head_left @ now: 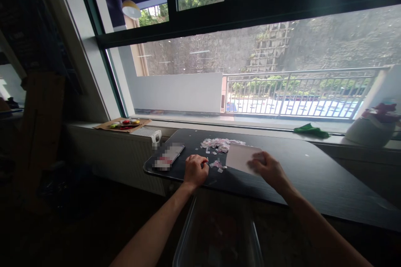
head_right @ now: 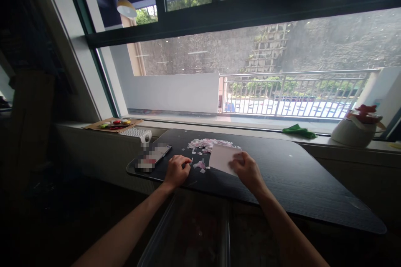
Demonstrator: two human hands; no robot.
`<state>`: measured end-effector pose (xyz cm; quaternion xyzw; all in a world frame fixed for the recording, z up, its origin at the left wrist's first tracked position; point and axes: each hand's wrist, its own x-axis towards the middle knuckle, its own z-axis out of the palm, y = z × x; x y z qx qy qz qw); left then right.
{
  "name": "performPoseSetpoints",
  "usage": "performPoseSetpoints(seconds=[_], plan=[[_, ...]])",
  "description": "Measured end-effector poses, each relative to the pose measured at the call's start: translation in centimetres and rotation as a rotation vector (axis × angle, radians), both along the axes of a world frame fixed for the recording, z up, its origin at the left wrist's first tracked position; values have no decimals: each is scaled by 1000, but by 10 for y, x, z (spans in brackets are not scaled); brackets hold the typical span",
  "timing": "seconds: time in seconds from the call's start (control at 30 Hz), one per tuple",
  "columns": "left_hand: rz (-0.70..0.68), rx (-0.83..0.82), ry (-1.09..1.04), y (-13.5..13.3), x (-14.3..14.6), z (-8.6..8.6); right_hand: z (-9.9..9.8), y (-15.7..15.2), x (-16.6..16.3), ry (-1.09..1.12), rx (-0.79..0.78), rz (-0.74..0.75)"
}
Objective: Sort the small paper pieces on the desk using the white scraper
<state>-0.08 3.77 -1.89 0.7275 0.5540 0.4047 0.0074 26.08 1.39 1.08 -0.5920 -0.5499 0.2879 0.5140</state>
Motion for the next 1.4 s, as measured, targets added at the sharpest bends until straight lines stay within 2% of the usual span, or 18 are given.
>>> performPoseSetpoints(seconds=[0.27,0.37,0.47,0.6,0.7,0.9,1.07,1.2,1.4], plan=[[-36,29,51,-1,0,0,-18,-11,4,41,27,-102],[-42,38,62,-1,0,1,-20,-12,-1,38,26,-87],[-44,42,69,-2,0,1,-13,-14,-2,1,13,-86],[-46,39,76,-2,-1,0,5,-24,7,-79,1,-156],[-43,40,79,-2,-1,0,16,-30,6,-121,13,-150],[-38,55,88,-1,-1,-1,20,-29,-13,-183,28,-156],[-39,59,85,-1,-1,-2,32,-48,21,-236,-18,-237],[-48,58,78,-2,-1,-1,37,-56,46,-191,-45,-236],[-51,69,84,-1,-3,-1,14,-42,50,-28,-85,-180]])
